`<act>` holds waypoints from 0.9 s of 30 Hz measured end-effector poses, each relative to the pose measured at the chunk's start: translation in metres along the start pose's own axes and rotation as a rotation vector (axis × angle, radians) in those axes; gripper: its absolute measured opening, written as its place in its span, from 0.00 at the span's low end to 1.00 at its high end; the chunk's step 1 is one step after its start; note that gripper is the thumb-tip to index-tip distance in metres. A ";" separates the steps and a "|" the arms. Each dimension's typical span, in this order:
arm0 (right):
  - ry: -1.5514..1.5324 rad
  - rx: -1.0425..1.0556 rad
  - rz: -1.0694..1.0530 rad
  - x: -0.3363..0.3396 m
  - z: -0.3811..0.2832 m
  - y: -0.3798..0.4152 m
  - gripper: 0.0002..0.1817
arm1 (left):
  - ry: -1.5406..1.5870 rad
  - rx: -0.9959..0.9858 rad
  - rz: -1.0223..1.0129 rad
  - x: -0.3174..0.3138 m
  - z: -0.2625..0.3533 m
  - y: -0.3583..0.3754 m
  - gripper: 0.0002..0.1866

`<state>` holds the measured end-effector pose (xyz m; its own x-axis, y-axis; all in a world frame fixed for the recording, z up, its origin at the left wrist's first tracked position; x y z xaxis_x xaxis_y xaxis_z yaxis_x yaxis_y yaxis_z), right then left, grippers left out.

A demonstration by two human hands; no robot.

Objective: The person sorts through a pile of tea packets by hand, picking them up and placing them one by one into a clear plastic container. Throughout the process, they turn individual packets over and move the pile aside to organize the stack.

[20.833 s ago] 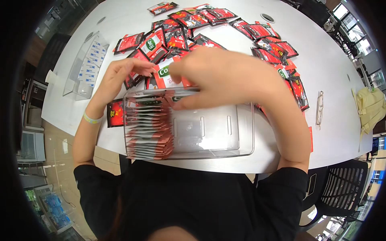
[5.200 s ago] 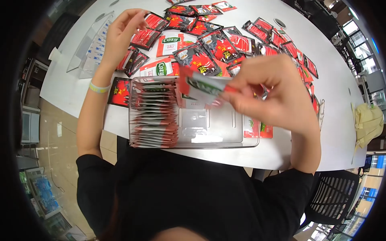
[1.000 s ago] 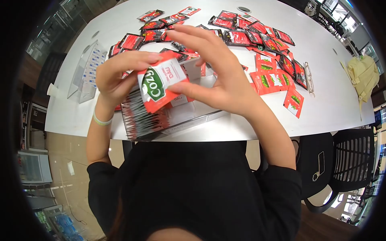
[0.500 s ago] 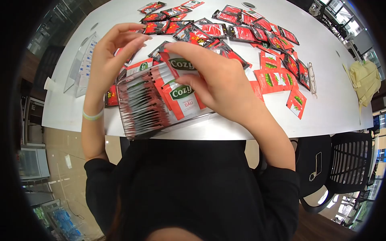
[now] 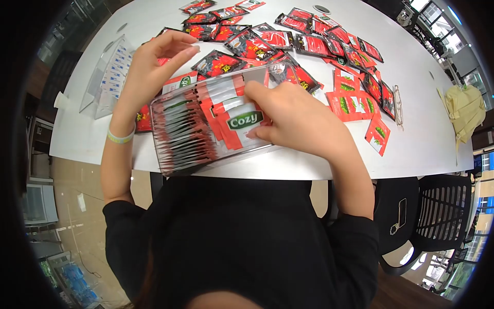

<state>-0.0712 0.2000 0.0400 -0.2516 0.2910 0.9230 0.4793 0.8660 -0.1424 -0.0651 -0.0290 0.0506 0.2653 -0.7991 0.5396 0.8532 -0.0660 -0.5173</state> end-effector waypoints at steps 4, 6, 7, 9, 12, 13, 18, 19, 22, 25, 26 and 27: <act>-0.012 -0.068 -0.020 -0.006 0.004 -0.004 0.26 | -0.080 0.016 -0.018 -0.003 -0.002 0.000 0.18; 0.117 -0.104 0.020 -0.006 0.002 -0.006 0.29 | -0.032 0.064 -0.043 -0.007 -0.003 0.001 0.18; 0.118 -0.107 0.022 -0.007 0.002 -0.008 0.29 | 0.015 0.114 -0.068 -0.010 -0.006 0.002 0.18; 0.008 -0.066 0.002 -0.010 0.002 -0.011 0.32 | 0.118 0.139 -0.102 -0.016 -0.019 0.002 0.18; 0.004 -0.053 0.016 -0.012 -0.002 -0.011 0.33 | 0.320 0.234 -0.168 -0.026 -0.029 0.001 0.18; 0.003 -0.054 0.017 -0.015 -0.003 -0.011 0.33 | 0.421 0.303 -0.202 -0.030 -0.031 0.001 0.18; 0.242 0.002 0.268 -0.010 -0.012 -0.012 0.30 | 0.493 0.400 -0.307 -0.031 -0.020 0.002 0.19; 0.242 0.003 0.267 -0.010 -0.011 -0.013 0.30 | 0.492 0.413 -0.341 -0.032 -0.018 0.002 0.20; 0.234 -0.020 0.216 -0.013 -0.007 -0.013 0.29 | 0.485 0.379 -0.380 -0.033 -0.019 0.002 0.23; 0.177 -0.013 0.230 -0.015 -0.003 -0.012 0.29 | 0.519 0.396 -0.386 -0.032 -0.014 0.002 0.29; 0.144 0.009 0.247 -0.015 -0.002 -0.012 0.29 | 0.548 0.411 -0.385 -0.032 -0.015 0.002 0.29; 0.111 0.030 0.263 -0.014 -0.002 -0.011 0.29 | 0.577 0.426 -0.385 -0.032 -0.017 0.002 0.30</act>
Point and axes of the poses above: each hand's wrist, its own y-axis away from the middle knuckle, its own x-axis out of the back of the hand, z = x × y, the point moved 5 cm from there along -y, towards the middle knuckle, and after that the axes turned 5 degrees about y, right-handed, at the moved point
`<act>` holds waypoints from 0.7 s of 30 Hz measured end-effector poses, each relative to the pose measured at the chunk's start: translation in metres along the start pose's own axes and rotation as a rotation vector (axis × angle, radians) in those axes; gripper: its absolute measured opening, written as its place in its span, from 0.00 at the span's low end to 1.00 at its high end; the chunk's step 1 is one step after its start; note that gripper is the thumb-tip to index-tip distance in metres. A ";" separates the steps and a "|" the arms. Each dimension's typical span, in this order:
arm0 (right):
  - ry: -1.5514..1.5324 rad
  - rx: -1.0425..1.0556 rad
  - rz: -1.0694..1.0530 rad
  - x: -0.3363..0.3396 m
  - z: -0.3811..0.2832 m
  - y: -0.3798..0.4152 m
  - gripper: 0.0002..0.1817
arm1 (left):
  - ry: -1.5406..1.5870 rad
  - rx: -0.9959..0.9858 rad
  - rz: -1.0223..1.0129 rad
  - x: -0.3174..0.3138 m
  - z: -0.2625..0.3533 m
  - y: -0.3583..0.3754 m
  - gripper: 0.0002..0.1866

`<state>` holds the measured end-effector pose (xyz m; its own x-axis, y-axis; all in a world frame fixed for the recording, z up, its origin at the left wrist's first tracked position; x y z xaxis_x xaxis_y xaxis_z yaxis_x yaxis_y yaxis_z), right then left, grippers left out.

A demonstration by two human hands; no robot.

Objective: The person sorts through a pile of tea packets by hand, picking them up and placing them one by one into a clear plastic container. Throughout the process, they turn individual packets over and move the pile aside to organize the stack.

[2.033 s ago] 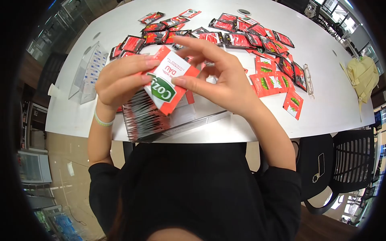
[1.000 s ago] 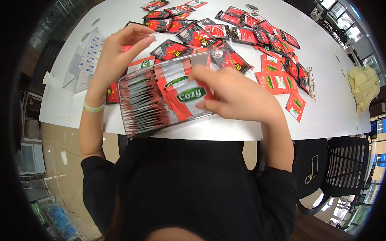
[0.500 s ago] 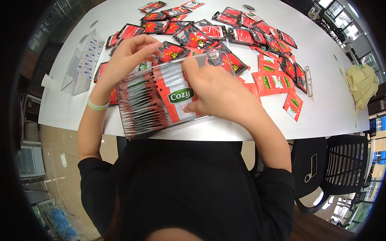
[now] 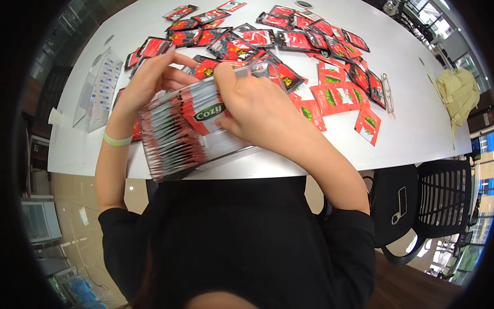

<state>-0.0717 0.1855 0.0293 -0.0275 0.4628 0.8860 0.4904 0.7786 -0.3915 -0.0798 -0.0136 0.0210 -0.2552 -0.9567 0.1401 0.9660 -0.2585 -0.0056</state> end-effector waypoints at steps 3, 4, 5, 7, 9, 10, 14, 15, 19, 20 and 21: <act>-0.129 -0.053 -0.006 0.016 0.006 0.003 0.30 | 0.031 0.009 0.043 0.005 -0.003 -0.001 0.31; -0.249 -0.099 -0.041 0.023 0.009 0.004 0.30 | 0.035 -0.012 0.086 0.010 -0.006 -0.001 0.32; -0.314 -0.192 -0.006 0.036 0.017 0.008 0.28 | -0.013 -0.015 0.132 0.014 -0.007 -0.001 0.31; -0.465 -0.244 0.110 0.059 0.051 0.021 0.24 | -0.082 -0.035 0.208 0.027 -0.013 -0.004 0.30; -0.488 -0.288 0.099 0.079 0.086 0.033 0.23 | -0.111 -0.078 0.262 0.041 -0.022 -0.008 0.28; -0.399 -0.284 -0.002 0.083 0.099 0.038 0.23 | -0.132 -0.104 0.299 0.046 -0.026 -0.011 0.24; -0.086 -0.314 -0.477 0.047 0.115 0.051 0.30 | -0.596 -0.216 0.388 0.058 -0.043 -0.017 0.17; 0.008 -0.266 -0.514 0.035 0.113 0.048 0.31 | -0.598 -0.214 0.383 0.053 -0.041 -0.015 0.17; 0.126 -0.416 -0.704 0.029 0.104 0.039 0.20 | -0.669 -0.117 0.288 0.034 -0.043 -0.018 0.18; 0.126 -0.415 -0.699 0.032 0.108 0.040 0.20 | -0.731 -0.201 0.289 0.033 -0.043 -0.019 0.18; 0.112 -0.388 -0.578 0.040 0.115 0.038 0.15 | -0.792 -0.284 0.289 0.031 -0.040 -0.018 0.19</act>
Point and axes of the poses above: each hand's wrist, its own y-axis away from the middle knuckle, its own x-axis out of the back of the hand, z = x × y, the point moved 5 cm from there along -y, towards the middle knuckle, and after that the axes turned 5 degrees about y, right-handed, at the moved point
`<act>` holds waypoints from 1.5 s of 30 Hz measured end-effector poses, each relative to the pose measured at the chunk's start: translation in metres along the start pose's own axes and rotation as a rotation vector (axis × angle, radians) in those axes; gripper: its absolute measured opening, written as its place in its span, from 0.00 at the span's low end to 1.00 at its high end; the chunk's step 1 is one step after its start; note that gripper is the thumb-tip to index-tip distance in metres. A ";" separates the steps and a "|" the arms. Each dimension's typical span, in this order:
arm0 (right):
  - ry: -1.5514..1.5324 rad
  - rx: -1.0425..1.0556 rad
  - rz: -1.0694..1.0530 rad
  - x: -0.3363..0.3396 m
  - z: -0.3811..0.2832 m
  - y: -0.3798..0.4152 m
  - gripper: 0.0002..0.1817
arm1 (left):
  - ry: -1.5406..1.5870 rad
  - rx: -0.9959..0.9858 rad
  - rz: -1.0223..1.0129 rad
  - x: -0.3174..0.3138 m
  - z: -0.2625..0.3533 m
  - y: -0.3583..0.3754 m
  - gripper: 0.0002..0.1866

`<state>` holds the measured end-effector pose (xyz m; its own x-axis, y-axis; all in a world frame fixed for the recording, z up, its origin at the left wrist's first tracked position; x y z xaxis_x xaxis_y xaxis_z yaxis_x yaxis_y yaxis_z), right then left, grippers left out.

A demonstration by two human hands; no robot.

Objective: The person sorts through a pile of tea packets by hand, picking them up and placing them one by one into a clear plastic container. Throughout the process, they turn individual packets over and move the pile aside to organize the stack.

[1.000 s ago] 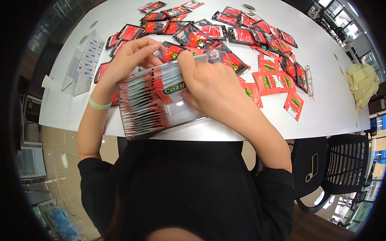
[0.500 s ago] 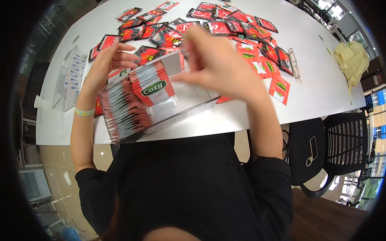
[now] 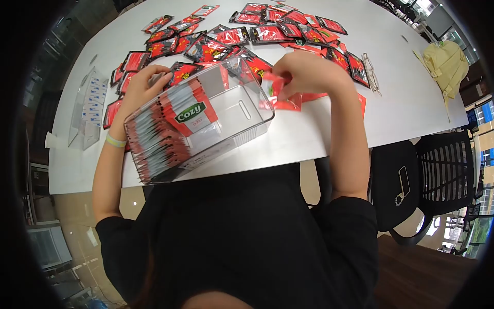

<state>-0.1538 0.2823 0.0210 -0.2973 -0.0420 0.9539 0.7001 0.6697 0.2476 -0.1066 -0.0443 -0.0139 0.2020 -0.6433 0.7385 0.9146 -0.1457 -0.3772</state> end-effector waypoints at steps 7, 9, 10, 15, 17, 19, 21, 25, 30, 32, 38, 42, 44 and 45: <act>-0.499 0.439 0.541 0.033 0.007 0.017 0.23 | 0.007 -0.001 -0.016 -0.001 0.003 0.001 0.19; -0.597 0.511 0.632 0.037 0.006 0.017 0.28 | 0.035 -0.007 -0.016 0.001 0.006 0.001 0.18; -0.596 0.514 0.630 0.036 0.004 0.017 0.28 | 0.035 -0.005 -0.012 0.008 0.009 0.001 0.18; -0.629 0.569 0.634 0.039 0.003 0.016 0.27 | 0.326 0.232 -0.280 0.050 0.011 0.006 0.16; -0.646 0.615 0.679 0.037 0.000 0.014 0.25 | 0.413 0.258 -0.442 0.069 0.023 0.018 0.14; -0.826 0.492 0.677 0.037 -0.012 0.016 0.24 | 0.550 0.281 -0.700 0.071 0.028 0.032 0.16; -0.801 0.535 0.668 0.040 -0.014 0.017 0.21 | 0.610 0.297 -0.711 0.072 0.026 0.034 0.18; -0.892 0.441 0.738 0.033 -0.020 0.013 0.25 | 0.594 0.329 -0.791 0.064 0.026 0.036 0.17; -0.799 0.429 0.759 0.036 -0.039 0.015 0.43 | 0.611 0.373 -0.703 0.059 0.026 0.033 0.15; -0.795 0.510 0.712 0.039 -0.056 0.017 0.49 | 0.614 0.342 -0.639 0.053 0.027 0.028 0.16; -0.441 0.553 0.488 0.044 -0.088 0.026 0.43 | 0.586 0.339 -0.553 0.046 0.025 0.023 0.19; -0.167 0.506 0.296 0.047 -0.108 0.031 0.46 | 0.601 0.363 -0.524 0.043 0.022 0.023 0.19; -0.016 0.519 0.374 0.042 -0.112 0.024 0.47 | 0.616 0.367 -0.518 0.040 0.022 0.023 0.18; -0.038 0.531 0.421 0.037 -0.115 0.020 0.44 | 0.630 0.371 -0.513 0.040 0.022 0.023 0.18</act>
Point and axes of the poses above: each hand's wrist, its own y-axis away from the middle knuckle, its own x-axis out of the back of the hand, z = x × y, the point moved 5 cm from there along -y, towards the middle knuckle, and after that the axes turned 5 degrees about y, right-handed, at the moved point
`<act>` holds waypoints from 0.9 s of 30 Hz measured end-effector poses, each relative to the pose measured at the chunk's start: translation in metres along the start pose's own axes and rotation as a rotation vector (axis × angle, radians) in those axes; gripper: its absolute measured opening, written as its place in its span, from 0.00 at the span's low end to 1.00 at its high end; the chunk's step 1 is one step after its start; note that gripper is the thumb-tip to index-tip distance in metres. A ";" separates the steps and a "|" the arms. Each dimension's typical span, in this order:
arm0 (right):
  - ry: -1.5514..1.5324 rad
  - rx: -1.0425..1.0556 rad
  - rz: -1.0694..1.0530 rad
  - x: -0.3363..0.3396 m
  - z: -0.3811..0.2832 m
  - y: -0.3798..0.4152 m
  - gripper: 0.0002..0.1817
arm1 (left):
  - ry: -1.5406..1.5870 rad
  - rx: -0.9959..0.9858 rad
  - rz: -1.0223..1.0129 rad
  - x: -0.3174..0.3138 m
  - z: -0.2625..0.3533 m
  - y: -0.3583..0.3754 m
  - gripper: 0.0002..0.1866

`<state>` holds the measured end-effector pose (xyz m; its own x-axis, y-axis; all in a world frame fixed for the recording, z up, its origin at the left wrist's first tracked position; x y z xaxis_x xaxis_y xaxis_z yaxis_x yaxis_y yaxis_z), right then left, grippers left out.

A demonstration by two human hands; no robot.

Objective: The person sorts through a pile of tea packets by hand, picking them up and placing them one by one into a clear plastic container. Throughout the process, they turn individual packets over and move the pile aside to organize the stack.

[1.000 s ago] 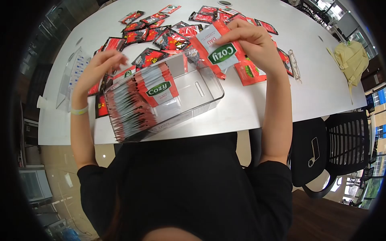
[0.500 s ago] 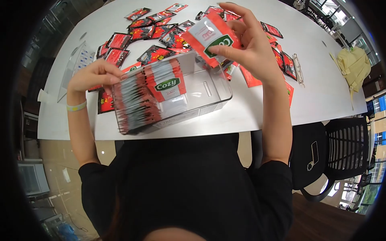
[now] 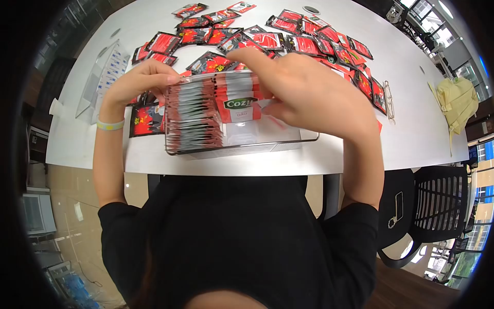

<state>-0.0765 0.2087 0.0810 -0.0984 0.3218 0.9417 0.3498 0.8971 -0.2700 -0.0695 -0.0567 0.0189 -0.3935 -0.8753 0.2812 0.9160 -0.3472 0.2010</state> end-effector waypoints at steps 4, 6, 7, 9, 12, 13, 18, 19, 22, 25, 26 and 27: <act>0.027 0.037 0.081 -0.008 -0.012 -0.011 0.38 | 0.010 0.004 0.027 0.000 0.001 0.001 0.18; 0.063 0.061 0.137 -0.015 -0.012 -0.011 0.33 | 0.022 0.001 0.023 0.000 0.000 0.000 0.18; 0.098 0.082 0.192 -0.017 -0.012 -0.010 0.29 | 0.023 0.000 0.022 0.000 0.000 -0.001 0.18; 0.170 0.119 0.259 -0.020 -0.011 -0.012 0.24 | 0.023 -0.004 0.013 0.000 -0.001 -0.002 0.18; 0.256 0.183 0.348 -0.019 -0.010 -0.012 0.15 | 0.025 -0.014 0.017 -0.001 0.000 -0.002 0.18; 0.273 0.207 0.368 -0.018 -0.009 -0.011 0.14 | 0.025 -0.013 0.015 0.000 -0.001 -0.002 0.18; 0.307 0.223 0.284 -0.028 -0.004 -0.007 0.19 | 0.025 -0.018 0.010 0.001 -0.002 -0.002 0.17; 0.322 0.226 0.228 -0.031 -0.005 -0.006 0.21 | 0.024 -0.018 0.008 0.001 -0.001 -0.003 0.17; 0.342 0.205 0.210 -0.026 -0.009 -0.004 0.24 | 0.013 -0.017 0.009 0.001 -0.001 -0.002 0.17; 0.471 0.152 0.226 -0.024 -0.018 -0.004 0.26 | 0.015 -0.016 0.005 0.001 -0.002 -0.002 0.16; 0.472 0.154 0.226 -0.025 -0.019 -0.004 0.26 | 0.017 -0.014 0.004 0.002 -0.002 -0.003 0.16; 0.569 0.123 0.189 -0.028 -0.018 -0.004 0.25 | 0.018 -0.012 0.002 0.002 -0.003 -0.003 0.16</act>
<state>-0.0583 0.1908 0.0592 0.4799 0.2966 0.8256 0.1992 0.8797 -0.4318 -0.0725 -0.0583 0.0165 -0.3902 -0.8819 0.2644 0.9177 -0.3495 0.1888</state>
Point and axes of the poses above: each hand's wrist, its own y-axis away from the middle knuckle, its own x-axis out of the back of the hand, z = x × y, the point moved 5 cm from there along -y, towards the middle knuckle, and after that the axes turned 5 degrees about y, right-handed, at the moved point
